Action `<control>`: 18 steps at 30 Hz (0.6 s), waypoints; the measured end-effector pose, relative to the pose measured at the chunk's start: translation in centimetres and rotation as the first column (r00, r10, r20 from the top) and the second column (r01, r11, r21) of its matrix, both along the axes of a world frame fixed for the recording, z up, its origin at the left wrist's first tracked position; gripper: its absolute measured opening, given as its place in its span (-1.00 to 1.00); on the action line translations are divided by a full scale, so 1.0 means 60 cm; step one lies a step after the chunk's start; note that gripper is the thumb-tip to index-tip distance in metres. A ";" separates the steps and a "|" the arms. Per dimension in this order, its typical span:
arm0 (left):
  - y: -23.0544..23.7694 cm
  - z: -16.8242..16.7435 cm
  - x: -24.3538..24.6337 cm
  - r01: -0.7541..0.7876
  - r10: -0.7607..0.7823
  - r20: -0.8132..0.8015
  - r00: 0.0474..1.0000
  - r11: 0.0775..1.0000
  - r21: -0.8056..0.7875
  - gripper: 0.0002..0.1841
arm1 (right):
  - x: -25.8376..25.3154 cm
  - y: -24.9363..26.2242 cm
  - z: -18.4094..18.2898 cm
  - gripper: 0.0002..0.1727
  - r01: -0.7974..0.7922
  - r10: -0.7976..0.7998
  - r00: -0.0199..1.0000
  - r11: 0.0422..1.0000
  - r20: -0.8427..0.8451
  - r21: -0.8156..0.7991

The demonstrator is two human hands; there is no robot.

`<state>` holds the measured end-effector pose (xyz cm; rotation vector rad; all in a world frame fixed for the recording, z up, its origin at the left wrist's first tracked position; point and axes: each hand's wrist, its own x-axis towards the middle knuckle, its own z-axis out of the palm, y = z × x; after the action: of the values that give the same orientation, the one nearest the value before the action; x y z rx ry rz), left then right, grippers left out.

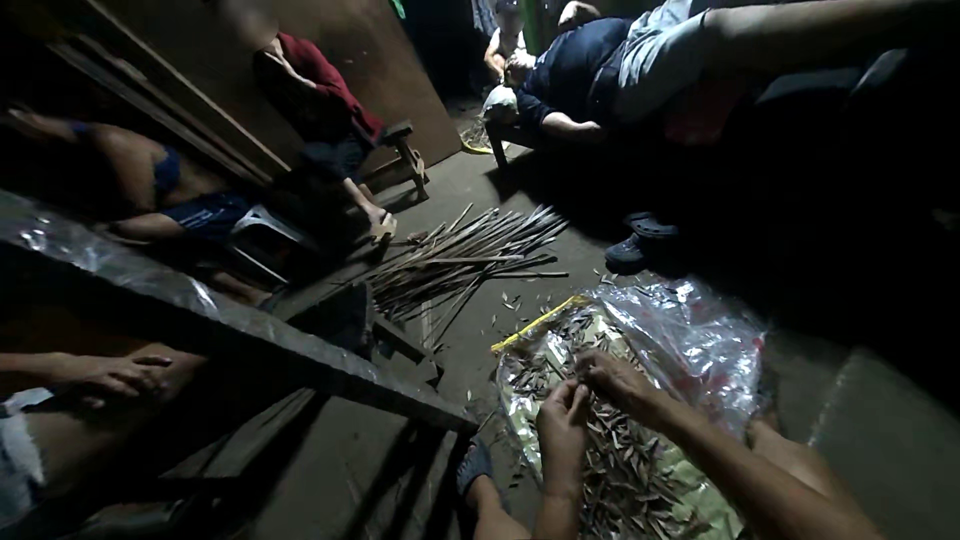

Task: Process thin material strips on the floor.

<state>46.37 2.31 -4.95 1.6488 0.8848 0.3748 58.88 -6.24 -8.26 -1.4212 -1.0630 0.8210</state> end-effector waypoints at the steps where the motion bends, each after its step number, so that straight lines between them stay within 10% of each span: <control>1: 0.002 0.002 0.002 0.003 -0.003 0.003 1.000 1.000 0.017 -0.85 | 0.003 0.002 0.004 -0.35 -0.007 0.008 0.999 1.000 0.048 -0.017; 18: -0.011 0.014 0.002 -0.026 0.026 -0.042 0.999 1.000 0.000 -0.84 | -0.024 0.012 0.011 -0.29 0.178 -0.133 0.962 0.968 0.239 -0.177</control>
<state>46.50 1.63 -4.12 1.6505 0.9385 0.3592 57.42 -5.51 -7.61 -1.7765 -1.0440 0.6757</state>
